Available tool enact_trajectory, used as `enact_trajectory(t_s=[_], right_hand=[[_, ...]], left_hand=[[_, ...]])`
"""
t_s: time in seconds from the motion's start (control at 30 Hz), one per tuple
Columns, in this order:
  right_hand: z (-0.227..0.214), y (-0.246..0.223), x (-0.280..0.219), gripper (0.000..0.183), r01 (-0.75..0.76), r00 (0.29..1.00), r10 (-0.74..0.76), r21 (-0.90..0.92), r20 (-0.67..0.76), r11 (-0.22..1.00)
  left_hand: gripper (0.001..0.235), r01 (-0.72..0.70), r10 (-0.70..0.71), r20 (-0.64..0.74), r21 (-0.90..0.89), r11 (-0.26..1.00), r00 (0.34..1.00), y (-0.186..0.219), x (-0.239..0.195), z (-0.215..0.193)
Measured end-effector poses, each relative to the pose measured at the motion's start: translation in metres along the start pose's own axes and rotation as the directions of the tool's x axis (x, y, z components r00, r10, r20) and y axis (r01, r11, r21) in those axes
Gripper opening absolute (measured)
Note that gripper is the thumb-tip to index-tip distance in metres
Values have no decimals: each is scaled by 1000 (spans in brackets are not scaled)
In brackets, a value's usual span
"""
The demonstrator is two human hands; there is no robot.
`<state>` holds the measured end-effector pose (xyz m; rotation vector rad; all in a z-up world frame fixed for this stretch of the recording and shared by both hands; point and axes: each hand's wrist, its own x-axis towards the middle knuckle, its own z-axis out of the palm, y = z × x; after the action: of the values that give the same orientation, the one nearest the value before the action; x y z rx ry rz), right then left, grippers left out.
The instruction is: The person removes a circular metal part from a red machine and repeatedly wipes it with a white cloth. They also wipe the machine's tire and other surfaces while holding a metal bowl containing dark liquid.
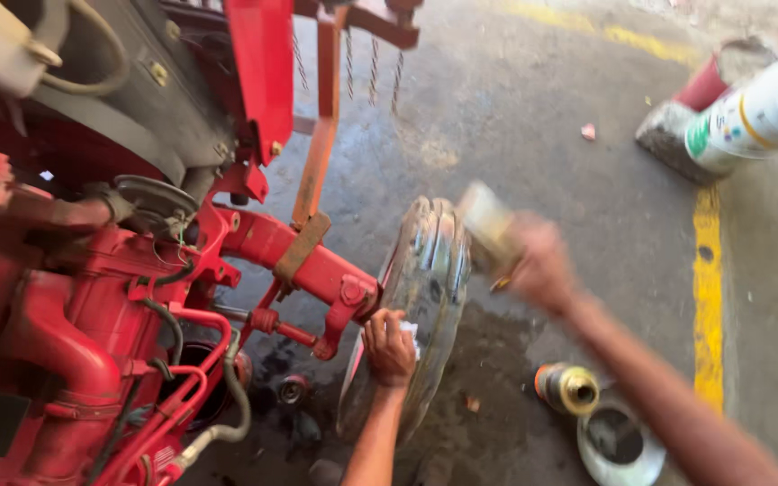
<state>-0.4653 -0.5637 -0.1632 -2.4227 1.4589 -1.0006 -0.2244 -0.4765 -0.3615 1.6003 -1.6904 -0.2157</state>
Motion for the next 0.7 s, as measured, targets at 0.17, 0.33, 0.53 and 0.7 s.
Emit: enact_trajectory(t_s=[0.17, 0.33, 0.53, 0.7], right_hand=[[-44, -11, 13, 49, -276, 774, 287, 106, -565, 955], [42, -20, -38, 45, 153, 988, -144, -193, 63, 969], [-48, 1, 13, 33, -425, 891, 451, 247, -57, 871], [2, -2, -17, 36, -186, 785, 98, -81, -612, 979]], left_hand=[[22, -2, 2, 3, 3, 1000, 1000, 3, 5, -2], [21, 21, -21, 38, -3, 1000, 999, 6, 3, -6], [18, -7, 7, -30, -4, 1000, 1000, 6, 1, -7], [19, 5, -5, -14, 2, 1000, 1000, 2, 2, -1]])
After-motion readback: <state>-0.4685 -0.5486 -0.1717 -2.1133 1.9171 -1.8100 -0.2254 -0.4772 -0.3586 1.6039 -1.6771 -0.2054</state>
